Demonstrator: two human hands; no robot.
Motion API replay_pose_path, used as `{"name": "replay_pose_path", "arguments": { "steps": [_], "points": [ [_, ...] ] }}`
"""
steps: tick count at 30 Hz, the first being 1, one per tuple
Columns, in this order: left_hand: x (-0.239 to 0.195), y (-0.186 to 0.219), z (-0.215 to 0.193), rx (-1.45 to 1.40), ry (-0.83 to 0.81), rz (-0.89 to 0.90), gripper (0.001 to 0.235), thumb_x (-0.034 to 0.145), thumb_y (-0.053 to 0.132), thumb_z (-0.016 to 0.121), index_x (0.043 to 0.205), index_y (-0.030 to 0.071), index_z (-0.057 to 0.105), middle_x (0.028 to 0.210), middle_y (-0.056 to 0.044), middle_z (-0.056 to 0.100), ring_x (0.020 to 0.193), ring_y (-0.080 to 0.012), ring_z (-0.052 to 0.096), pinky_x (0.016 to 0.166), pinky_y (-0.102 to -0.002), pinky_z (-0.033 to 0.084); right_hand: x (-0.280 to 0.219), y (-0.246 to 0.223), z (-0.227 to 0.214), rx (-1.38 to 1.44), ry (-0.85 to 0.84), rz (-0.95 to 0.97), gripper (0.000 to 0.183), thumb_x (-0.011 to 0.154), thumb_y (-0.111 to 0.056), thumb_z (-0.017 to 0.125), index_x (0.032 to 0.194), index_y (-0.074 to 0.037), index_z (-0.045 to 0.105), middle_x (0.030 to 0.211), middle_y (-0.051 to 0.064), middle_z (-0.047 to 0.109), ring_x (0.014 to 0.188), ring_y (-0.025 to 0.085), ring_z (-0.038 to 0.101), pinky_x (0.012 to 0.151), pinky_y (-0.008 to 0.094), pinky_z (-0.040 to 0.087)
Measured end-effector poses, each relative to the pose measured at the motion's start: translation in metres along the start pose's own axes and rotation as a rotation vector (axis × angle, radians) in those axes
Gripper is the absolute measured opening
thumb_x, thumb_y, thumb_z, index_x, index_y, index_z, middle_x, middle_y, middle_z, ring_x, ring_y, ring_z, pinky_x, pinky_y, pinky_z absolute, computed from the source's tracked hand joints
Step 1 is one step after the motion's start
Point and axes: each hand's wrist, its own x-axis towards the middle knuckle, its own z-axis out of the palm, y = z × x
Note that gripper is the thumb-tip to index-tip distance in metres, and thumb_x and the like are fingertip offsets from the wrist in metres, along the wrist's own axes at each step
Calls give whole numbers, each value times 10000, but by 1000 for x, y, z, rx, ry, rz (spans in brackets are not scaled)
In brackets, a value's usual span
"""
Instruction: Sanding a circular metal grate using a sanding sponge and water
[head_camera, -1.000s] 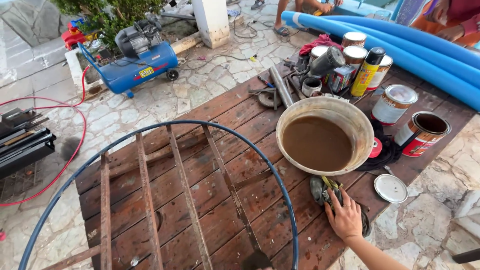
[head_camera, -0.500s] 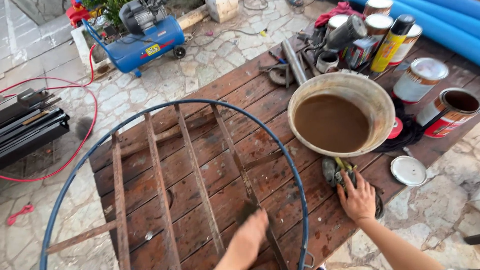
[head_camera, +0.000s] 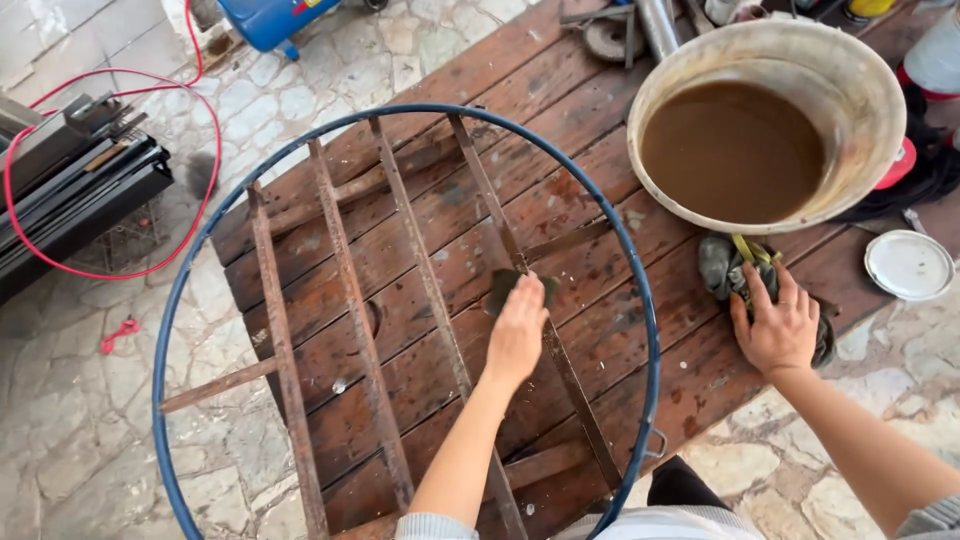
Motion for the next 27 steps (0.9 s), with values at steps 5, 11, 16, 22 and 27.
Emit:
{"name": "replay_pose_path", "arguments": {
  "steps": [5, 11, 16, 22, 27],
  "points": [
    [-47, 85, -17, -281, -70, -271, 523, 1035, -16, 379, 1553, -59, 320, 1634, -229, 318, 1523, -350, 329, 1284, -435, 223, -4, 4, 6, 70, -115, 56, 528, 1059, -440, 546, 1545, -247, 617, 1486, 199, 613, 1050, 443, 667, 878, 545, 526],
    [37, 41, -25, -306, 48, -436, 511, 1065, 21, 344, 1560, -78, 265, 1645, -248, 277, 1539, -359, 279, 1301, -444, 179, -5, 6, 6, 109, -181, 90, 538, 1058, -451, 531, 1549, -244, 600, 1518, 204, 589, 1101, 463, 651, 915, 572, 515],
    [31, 41, 7, -161, 99, -568, 495, 1092, 133, 413, 1547, -50, 346, 1646, -189, 314, 1542, -301, 271, 1282, -411, 230, -4, 7, 3, 98, -111, 36, 520, 1044, -408, 574, 1530, -231, 628, 1511, 194, 607, 1108, 424, 655, 897, 536, 515],
    [41, 35, 16, -150, 113, -567, 478, 1094, 91, 395, 1549, -44, 341, 1650, -204, 301, 1540, -309, 283, 1296, -403, 209, -7, 9, 3, 155, -140, 38, 516, 1067, -401, 559, 1540, -207, 622, 1525, 191, 575, 1148, 442, 651, 927, 569, 514],
    [54, 30, -3, -210, 103, -677, 504, 1115, 205, 359, 1550, -49, 344, 1656, -200, 294, 1551, -309, 256, 1287, -404, 212, -3, 12, 0, 205, -172, 9, 503, 1070, -387, 560, 1533, -199, 619, 1546, 205, 569, 1131, 449, 646, 935, 566, 502]
  ]
}}
